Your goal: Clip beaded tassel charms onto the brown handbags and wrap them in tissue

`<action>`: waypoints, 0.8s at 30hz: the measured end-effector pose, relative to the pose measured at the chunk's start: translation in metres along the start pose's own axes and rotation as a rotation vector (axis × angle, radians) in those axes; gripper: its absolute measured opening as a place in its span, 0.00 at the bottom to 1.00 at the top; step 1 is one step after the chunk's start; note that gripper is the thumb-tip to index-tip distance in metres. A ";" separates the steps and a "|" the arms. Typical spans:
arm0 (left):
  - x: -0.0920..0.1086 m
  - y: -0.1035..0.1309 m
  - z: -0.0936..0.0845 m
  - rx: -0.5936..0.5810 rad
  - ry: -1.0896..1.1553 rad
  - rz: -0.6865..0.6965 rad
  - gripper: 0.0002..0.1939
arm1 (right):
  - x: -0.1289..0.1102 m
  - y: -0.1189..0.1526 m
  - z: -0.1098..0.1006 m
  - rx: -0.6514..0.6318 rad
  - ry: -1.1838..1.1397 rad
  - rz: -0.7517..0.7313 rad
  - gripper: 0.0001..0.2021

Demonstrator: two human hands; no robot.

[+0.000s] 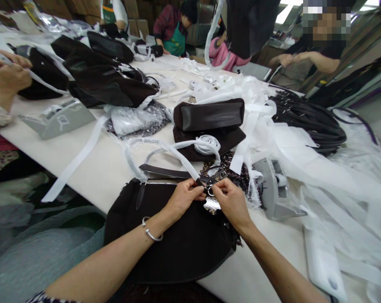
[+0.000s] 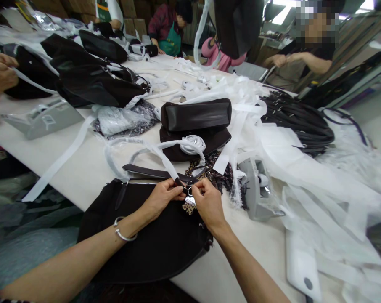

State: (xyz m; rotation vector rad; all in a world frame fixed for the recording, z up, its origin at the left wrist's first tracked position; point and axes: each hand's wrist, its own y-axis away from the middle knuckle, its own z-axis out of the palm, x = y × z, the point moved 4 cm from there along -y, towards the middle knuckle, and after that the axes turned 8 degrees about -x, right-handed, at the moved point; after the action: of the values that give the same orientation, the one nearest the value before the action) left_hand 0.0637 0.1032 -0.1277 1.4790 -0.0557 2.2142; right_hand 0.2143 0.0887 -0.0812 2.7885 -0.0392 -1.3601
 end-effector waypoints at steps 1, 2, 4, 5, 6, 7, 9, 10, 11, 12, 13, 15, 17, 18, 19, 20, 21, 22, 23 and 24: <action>-0.001 0.000 0.000 0.005 -0.010 0.000 0.13 | 0.001 0.000 0.001 -0.007 -0.007 0.002 0.07; -0.001 -0.001 -0.001 0.008 -0.019 0.001 0.13 | 0.002 -0.001 0.001 -0.016 -0.020 0.007 0.08; -0.002 -0.001 -0.001 0.011 -0.030 0.001 0.12 | 0.007 -0.004 0.003 -0.042 -0.062 0.017 0.08; -0.003 -0.002 -0.001 0.014 -0.031 -0.001 0.12 | 0.009 -0.005 0.003 -0.057 -0.086 0.020 0.09; -0.003 -0.002 -0.001 0.016 -0.030 -0.003 0.11 | 0.012 -0.007 0.004 -0.073 -0.109 0.020 0.10; -0.003 -0.001 0.000 0.016 -0.028 -0.004 0.11 | 0.015 -0.008 0.005 -0.089 -0.132 0.017 0.10; -0.003 -0.001 0.000 0.013 -0.024 -0.002 0.11 | 0.021 -0.010 0.006 -0.114 -0.174 0.012 0.11; -0.003 -0.001 0.000 0.013 -0.022 0.000 0.10 | 0.023 -0.010 0.007 -0.119 -0.193 0.013 0.11; -0.003 -0.001 0.000 0.014 -0.023 0.000 0.10 | 0.025 -0.010 0.007 -0.120 -0.213 0.018 0.12; -0.004 -0.001 -0.001 0.018 -0.024 -0.001 0.10 | 0.026 -0.009 0.008 -0.116 -0.229 0.024 0.12; -0.004 -0.002 -0.001 0.023 -0.025 -0.005 0.10 | 0.027 -0.008 0.008 -0.108 -0.240 0.029 0.12; -0.005 -0.002 -0.002 0.031 -0.024 -0.010 0.11 | 0.025 -0.006 0.008 -0.091 -0.233 0.025 0.12; -0.005 -0.002 -0.002 0.035 -0.025 -0.008 0.11 | 0.020 -0.006 0.007 -0.069 -0.179 -0.009 0.11; -0.005 -0.001 -0.002 0.036 -0.032 -0.004 0.11 | 0.017 -0.006 0.006 -0.057 -0.140 -0.032 0.10; -0.004 -0.001 -0.001 0.035 -0.044 0.000 0.11 | 0.014 -0.006 0.005 -0.046 -0.097 -0.056 0.10; -0.004 0.000 -0.001 0.034 -0.062 0.003 0.11 | 0.011 -0.006 0.005 -0.036 -0.053 -0.077 0.09; -0.004 0.000 -0.001 0.033 -0.080 0.007 0.11 | 0.008 -0.007 0.004 -0.029 -0.015 -0.094 0.09; -0.004 0.001 -0.001 0.033 -0.097 0.010 0.11 | 0.005 -0.007 0.004 -0.026 0.016 -0.106 0.09; -0.005 0.001 -0.002 0.034 -0.109 0.013 0.11 | 0.003 -0.007 0.005 -0.026 0.039 -0.115 0.09; -0.005 0.001 -0.002 0.038 -0.121 0.016 0.11 | 0.001 -0.007 0.007 -0.028 0.054 -0.120 0.09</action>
State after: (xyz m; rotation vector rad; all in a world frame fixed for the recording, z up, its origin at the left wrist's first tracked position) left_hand 0.0633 0.1013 -0.1333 1.6378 -0.0651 2.1478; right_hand 0.2096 0.0954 -0.0863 2.8442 0.1497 -1.2964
